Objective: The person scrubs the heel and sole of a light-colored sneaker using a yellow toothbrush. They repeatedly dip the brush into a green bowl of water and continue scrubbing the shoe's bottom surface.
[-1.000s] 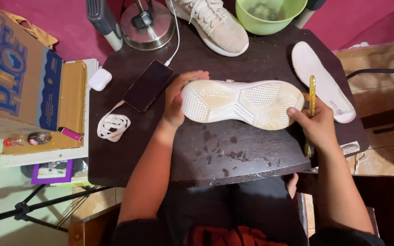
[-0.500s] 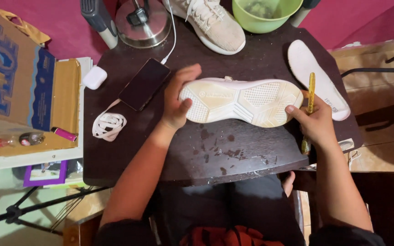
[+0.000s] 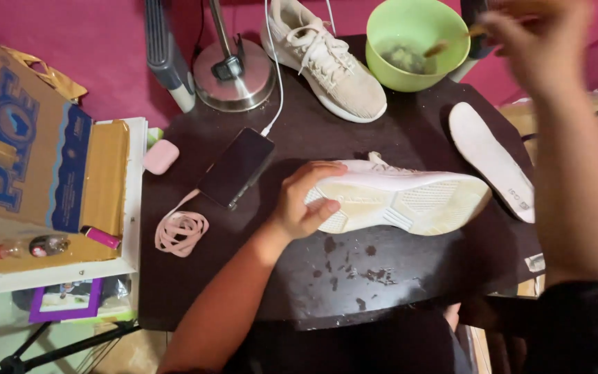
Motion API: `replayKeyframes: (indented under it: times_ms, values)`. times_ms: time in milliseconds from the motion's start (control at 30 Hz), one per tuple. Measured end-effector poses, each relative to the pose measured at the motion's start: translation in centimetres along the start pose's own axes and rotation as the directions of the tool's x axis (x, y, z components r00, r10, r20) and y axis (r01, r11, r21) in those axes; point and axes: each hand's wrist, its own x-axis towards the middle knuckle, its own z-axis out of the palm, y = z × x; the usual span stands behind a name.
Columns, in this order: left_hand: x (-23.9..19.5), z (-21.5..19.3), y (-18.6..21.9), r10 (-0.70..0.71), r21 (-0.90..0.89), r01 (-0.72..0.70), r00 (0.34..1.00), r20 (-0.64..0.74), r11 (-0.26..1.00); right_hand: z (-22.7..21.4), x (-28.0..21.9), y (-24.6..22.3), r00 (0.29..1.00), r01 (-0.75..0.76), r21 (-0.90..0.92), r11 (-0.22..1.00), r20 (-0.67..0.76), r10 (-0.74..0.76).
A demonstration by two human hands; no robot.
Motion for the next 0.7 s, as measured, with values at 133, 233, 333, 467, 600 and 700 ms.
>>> replayKeyframes:
  times_ms: [133, 233, 333, 467, 600, 700]
  values:
    - [0.0, 0.0, -0.4, 0.021, 0.038, -0.021, 1.000, 0.000, 0.999, 6.7, 4.1, 8.7, 0.992, 0.093, -0.535, 0.840, -0.024, -0.125]
    - [-0.3, 0.0, -0.7, 0.025, 0.040, -0.025, 1.000, -0.017, 0.999, 8.1, 4.1, 9.8, 0.969, -0.241, -0.631, 0.738, -0.119, 0.214]
    - [-0.5, 0.1, -0.8, 0.036, 0.040, -0.035, 0.999, -0.008, 0.999, 7.4, 3.3, 8.8, 0.991, -0.126, -0.548, 0.827, -0.104, 0.082]
    - [-0.4, -0.6, -0.9, 0.049, 0.083, -0.056, 0.995, 0.084, 0.995, 6.9, 2.4, 7.8, 0.950, -0.293, -0.566, 0.771, -0.082, 0.301]
    - [-0.6, -1.8, -1.7, -0.021, 0.153, -0.024, 0.957, 0.289, 0.988, 6.6, 2.1, 9.6, 0.975, -0.211, -0.599, 0.772, -0.075, 0.209]
    - [-0.6, -1.9, -1.9, 0.007, 0.192, -0.079, 0.937, 0.349, 0.978, 5.3, 2.0, 7.9, 0.941, -0.283, -0.073, 0.956, -0.214, 0.263]
